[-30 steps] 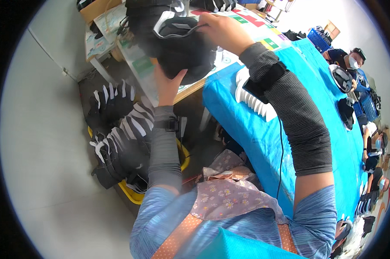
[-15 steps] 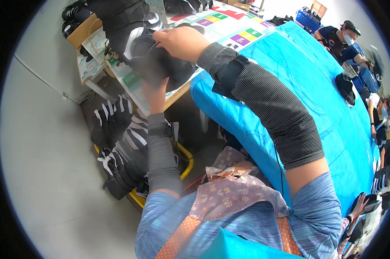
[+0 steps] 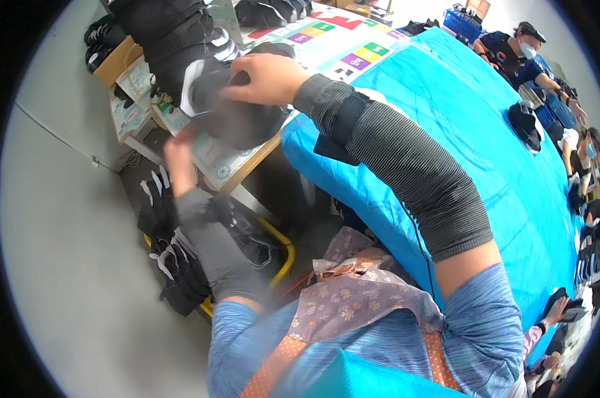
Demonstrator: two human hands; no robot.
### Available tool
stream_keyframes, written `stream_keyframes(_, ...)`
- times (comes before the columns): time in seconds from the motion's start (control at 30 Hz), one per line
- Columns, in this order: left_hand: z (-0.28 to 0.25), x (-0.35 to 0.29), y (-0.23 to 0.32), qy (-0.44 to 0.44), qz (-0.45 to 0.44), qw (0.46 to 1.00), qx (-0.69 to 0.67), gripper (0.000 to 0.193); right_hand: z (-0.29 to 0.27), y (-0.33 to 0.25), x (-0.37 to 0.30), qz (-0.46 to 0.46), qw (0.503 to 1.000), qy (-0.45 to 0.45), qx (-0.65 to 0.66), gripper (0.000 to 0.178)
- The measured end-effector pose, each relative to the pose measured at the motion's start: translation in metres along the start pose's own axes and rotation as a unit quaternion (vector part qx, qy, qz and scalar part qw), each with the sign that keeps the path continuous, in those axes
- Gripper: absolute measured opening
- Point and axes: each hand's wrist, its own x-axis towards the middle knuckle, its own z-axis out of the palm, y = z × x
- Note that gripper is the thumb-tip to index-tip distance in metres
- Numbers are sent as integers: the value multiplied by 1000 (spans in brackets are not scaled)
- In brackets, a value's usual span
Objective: The person fits a white lining piece into a black shoe upper component by hand and aligns the edges. Then they place the assembled part on a stack and pick up another lining piece.
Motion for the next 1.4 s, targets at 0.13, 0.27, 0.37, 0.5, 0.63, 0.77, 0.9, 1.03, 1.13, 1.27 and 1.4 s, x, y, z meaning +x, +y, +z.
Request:
stream_keyframes(0.13, 32, 46, 140, -63, 42, 996, -54, 58, 6, 5, 8, 135, 981, 113, 79, 79)
stream_keyframes(0.27, 63, 118, 153, -228, -27, 954, 192, 42, 32, 6, 25, 337, 910, -2, 243, 96)
stream_keyframes(0.37, 66, 143, 111, -203, 157, 872, 417, 41, 44, 1, 24, 266, 944, -39, 191, 56)
stream_keyframes(0.5, 105, 143, 113, -217, 137, 871, 418, 42, 50, 30, -1, 211, 952, 13, 222, 25)
stream_keyframes(0.63, 107, 143, 107, -216, 168, 888, 368, 44, 79, 43, -3, 207, 921, 97, 316, 27)
stream_keyframes(0.77, 77, 140, 85, -210, 120, 897, 370, 44, 120, 34, -6, 155, 919, 170, 321, 31)
stream_keyframes(0.9, 95, 132, 75, -159, 133, 904, 374, 47, 136, 48, -16, 123, 965, 152, 176, 37)
stream_keyframes(1.03, 90, 131, 75, -151, 110, 904, 384, 49, 104, 34, -7, 265, 927, 32, 263, 78)
stream_keyframes(1.13, 124, 130, 84, -178, 149, 906, 354, 49, 78, 59, -39, 324, 849, 94, 407, 98)
stream_keyframes(1.27, 37, 129, 47, -101, 150, 904, 389, 49, 14, -32, -134, 151, 920, -203, 298, 53)
stream_keyframes(1.4, 33, 147, 78, -45, 207, 923, 321, 50, -49, -44, -264, -16, 826, -445, 345, 48)
